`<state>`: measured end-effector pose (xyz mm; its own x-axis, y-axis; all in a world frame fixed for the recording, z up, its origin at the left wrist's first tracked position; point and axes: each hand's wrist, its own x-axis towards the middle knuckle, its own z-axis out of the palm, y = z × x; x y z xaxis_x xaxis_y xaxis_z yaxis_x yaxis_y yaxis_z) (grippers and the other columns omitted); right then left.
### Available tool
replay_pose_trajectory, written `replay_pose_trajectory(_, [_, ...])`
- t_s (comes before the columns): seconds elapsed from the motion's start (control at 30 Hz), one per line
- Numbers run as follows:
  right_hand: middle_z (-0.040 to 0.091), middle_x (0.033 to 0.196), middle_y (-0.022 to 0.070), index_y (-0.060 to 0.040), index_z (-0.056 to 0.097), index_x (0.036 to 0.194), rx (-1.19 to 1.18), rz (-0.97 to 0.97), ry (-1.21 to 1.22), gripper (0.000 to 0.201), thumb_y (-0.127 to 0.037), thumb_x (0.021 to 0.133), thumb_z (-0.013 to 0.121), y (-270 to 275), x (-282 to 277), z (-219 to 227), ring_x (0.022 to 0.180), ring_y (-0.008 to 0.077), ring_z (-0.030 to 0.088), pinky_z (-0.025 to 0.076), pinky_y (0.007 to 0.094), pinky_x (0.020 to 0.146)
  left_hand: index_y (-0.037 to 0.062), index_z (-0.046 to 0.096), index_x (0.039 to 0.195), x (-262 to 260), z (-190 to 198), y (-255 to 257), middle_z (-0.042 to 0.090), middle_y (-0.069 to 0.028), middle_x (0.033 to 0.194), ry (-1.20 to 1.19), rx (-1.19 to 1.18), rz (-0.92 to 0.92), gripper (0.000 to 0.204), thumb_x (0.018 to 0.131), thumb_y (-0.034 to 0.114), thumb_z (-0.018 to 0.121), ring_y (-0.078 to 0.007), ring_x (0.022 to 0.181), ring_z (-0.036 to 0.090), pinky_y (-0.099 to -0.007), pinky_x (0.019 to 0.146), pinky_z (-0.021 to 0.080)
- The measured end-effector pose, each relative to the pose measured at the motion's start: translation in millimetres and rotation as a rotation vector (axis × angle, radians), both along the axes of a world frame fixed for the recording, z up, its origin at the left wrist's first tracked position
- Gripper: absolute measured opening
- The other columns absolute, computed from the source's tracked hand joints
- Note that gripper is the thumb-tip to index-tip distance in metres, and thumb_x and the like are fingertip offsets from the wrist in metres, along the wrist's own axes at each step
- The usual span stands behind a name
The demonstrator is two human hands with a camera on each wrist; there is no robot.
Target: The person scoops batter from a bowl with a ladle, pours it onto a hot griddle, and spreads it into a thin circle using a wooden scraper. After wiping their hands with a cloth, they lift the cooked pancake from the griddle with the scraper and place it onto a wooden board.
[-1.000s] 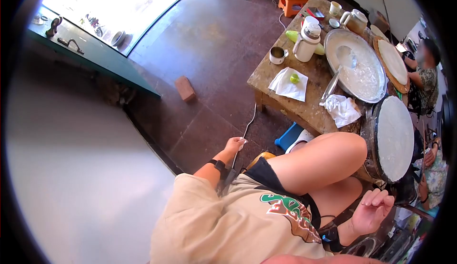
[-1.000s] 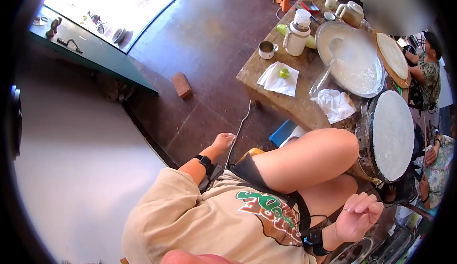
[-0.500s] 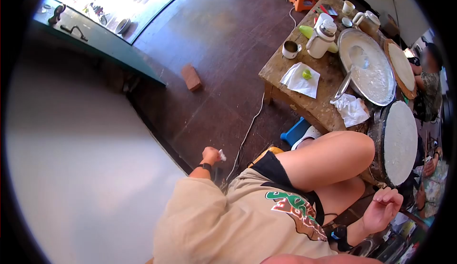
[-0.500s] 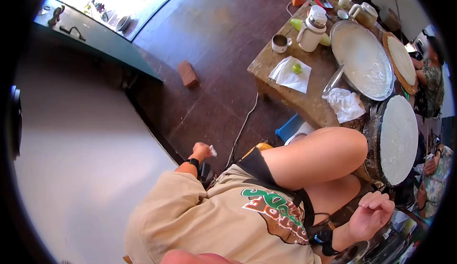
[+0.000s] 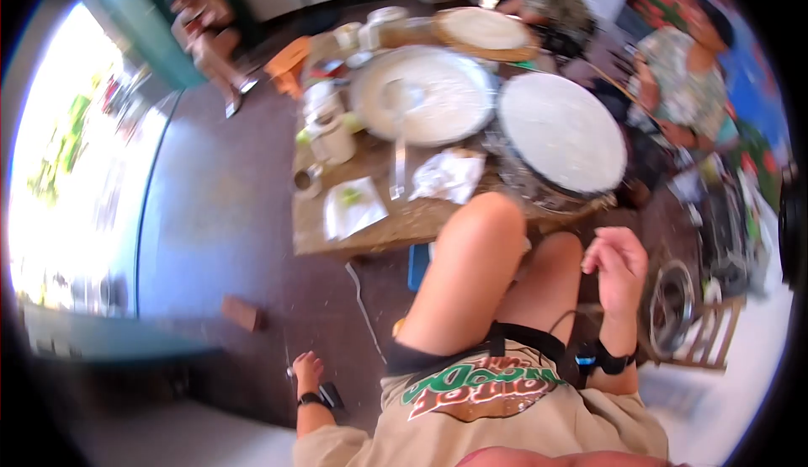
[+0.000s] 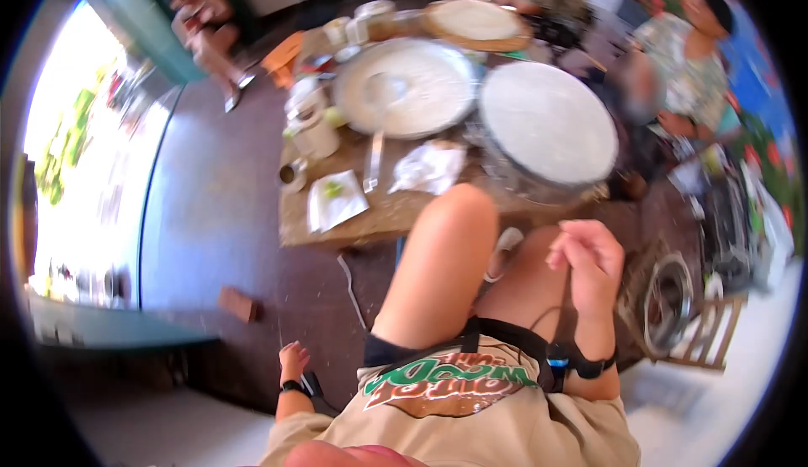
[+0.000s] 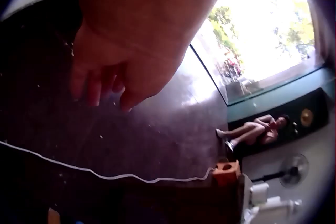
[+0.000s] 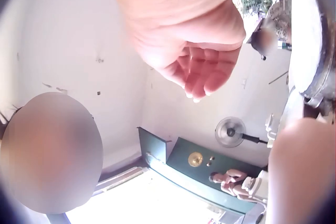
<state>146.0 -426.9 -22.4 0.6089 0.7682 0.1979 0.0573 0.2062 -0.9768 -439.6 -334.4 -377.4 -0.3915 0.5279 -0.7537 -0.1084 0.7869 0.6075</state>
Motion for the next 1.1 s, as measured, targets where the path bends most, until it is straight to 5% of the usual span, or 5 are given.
replay_pose_trajectory(0.1, [0.062,0.073,0.0095,0.0031,0.06,0.099,-0.18,-0.02,0.095,0.015,-0.003,0.086,0.057,-27.0,20.8,-6.3,0.063,0.0125,0.058,0.048,0.0241,0.06,0.0073,0.055,0.077,60.5,-7.3,59.1,0.053,-0.0009,0.063,-0.211,0.264,-0.345,0.014,0.085,0.016,0.062,-0.0126,0.051,0.051,-0.0251,0.051,0.046])
replay_pose_trajectory(0.3, [0.063,0.081,0.0048,-0.0008,0.059,0.107,-0.446,-0.184,0.117,0.025,-0.013,0.085,0.061,-102.8,64.6,-57.6,0.069,0.0086,0.057,0.047,0.0217,0.06,0.0085,0.05,0.069,237.7,147.6,96.7,0.05,-0.0003,0.058,-0.307,0.562,-0.599,0.024,0.089,0.019,0.059,-0.0073,0.046,0.044,-0.0206,0.043,0.035])
replay_pose_trajectory(0.6, [0.059,0.113,0.0208,-0.0018,0.048,0.125,-1.122,-1.078,-0.381,0.06,-0.016,0.072,0.072,-331.5,219.5,-163.0,0.102,0.0316,0.059,0.046,0.0373,0.087,0.0067,0.043,0.074,346.0,282.6,76.4,0.037,-0.0008,0.052,-0.936,0.611,-1.042,0.034,0.095,0.032,0.048,-0.0075,0.043,0.035,-0.0249,0.042,0.036])
replay_pose_trajectory(0.8, [0.052,0.124,0.0191,-0.005,0.047,0.126,-1.375,-0.68,-0.597,0.066,-0.009,0.066,0.072,-381.1,290.8,-202.2,0.116,0.036,0.048,0.04,0.0417,0.096,0.0024,0.046,0.09,386.0,266.9,67.8,0.045,-0.0055,0.067,-1.122,0.433,-1.184,0.029,0.093,0.031,0.053,-0.0122,0.049,0.042,-0.027,0.047,0.04])
replay_pose_trajectory(1.1, [0.055,0.114,0.0216,-0.0079,0.041,0.131,-1.363,-0.547,-0.728,0.075,-0.008,0.06,0.066,-380.4,337.4,-262.4,0.108,0.0385,0.052,0.044,0.0435,0.09,-0.0001,0.05,0.104,418.4,272.1,50.3,0.052,-0.0077,0.081,-1.124,0.39,-1.114,0.034,0.09,0.03,0.057,-0.0177,0.066,0.053,-0.0318,0.058,0.05])
